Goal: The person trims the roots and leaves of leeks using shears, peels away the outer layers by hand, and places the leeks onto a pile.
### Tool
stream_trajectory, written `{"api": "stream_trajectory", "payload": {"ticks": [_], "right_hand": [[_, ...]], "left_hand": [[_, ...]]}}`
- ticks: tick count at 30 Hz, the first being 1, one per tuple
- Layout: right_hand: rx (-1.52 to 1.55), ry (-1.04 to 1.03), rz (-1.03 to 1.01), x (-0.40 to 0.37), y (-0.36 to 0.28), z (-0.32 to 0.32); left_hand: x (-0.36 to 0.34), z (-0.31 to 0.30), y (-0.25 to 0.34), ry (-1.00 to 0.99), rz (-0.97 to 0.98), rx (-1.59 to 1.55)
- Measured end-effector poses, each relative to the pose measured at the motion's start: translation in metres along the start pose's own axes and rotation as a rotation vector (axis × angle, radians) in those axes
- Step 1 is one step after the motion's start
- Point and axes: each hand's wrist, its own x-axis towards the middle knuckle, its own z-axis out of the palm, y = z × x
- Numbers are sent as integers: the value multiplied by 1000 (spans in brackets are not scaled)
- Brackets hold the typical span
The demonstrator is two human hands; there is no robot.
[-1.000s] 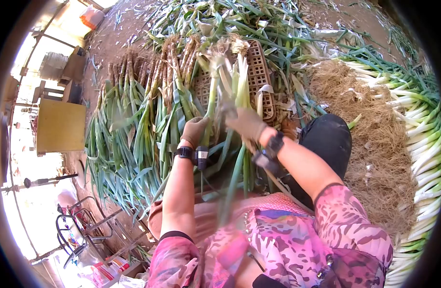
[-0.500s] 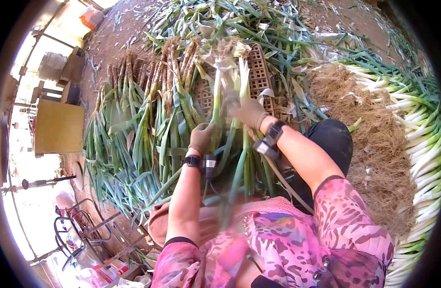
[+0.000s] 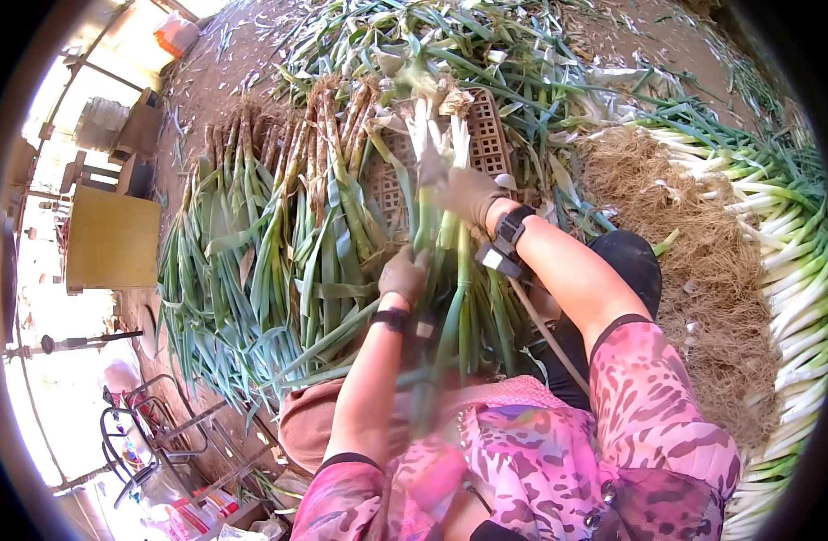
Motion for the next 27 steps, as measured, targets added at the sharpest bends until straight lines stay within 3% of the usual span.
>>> {"api": "stream_trajectory", "payload": {"ticks": [2, 4, 6, 8, 9, 11, 13, 15, 16, 18, 21, 22, 24, 25, 27], "right_hand": [[-92, -14, -73, -5, 5, 20], [-170, -67, -106, -11, 11, 26], [-142, -59, -44, -9, 17, 32], [-149, -52, 38, -16, 3, 32], [-99, -54, 44, -21, 2, 32], [-1, -47, 55, -32, -3, 30], [-9, -155, -44, -52, -8, 39], [-35, -181, -70, -65, -5, 58], [-48, -165, -71, -66, -1, 67], [-72, -84, -89, -68, 7, 77], [-16, -104, -43, -73, 11, 66], [25, -111, -15, -72, 16, 61], [83, -105, -6, -72, 19, 55], [99, -94, -21, -72, 18, 54], [105, -51, -40, -69, 25, 63]], "left_hand": [[-22, -15, 13, -67, -29, 465], [-32, -4, -3, -244, -149, 238], [-41, 17, -12, -317, 83, 70], [-46, -10, 15, -600, 191, -115], [-41, -20, 20, -636, 211, -78], [-18, -37, 14, -400, 173, 49], [10, -60, 9, 100, 107, 28], [40, -74, -2, 358, 151, 448], [67, -60, -28, 415, 39, 532], [80, -66, -24, 426, -69, 544], [91, -89, -7, 160, -220, 383], [70, -110, 16, 181, -134, 416], [89, -107, -5, 150, -277, 240], [74, -116, 1, 68, -228, 323], [77, -98, -8, 113, -252, 337]]}}
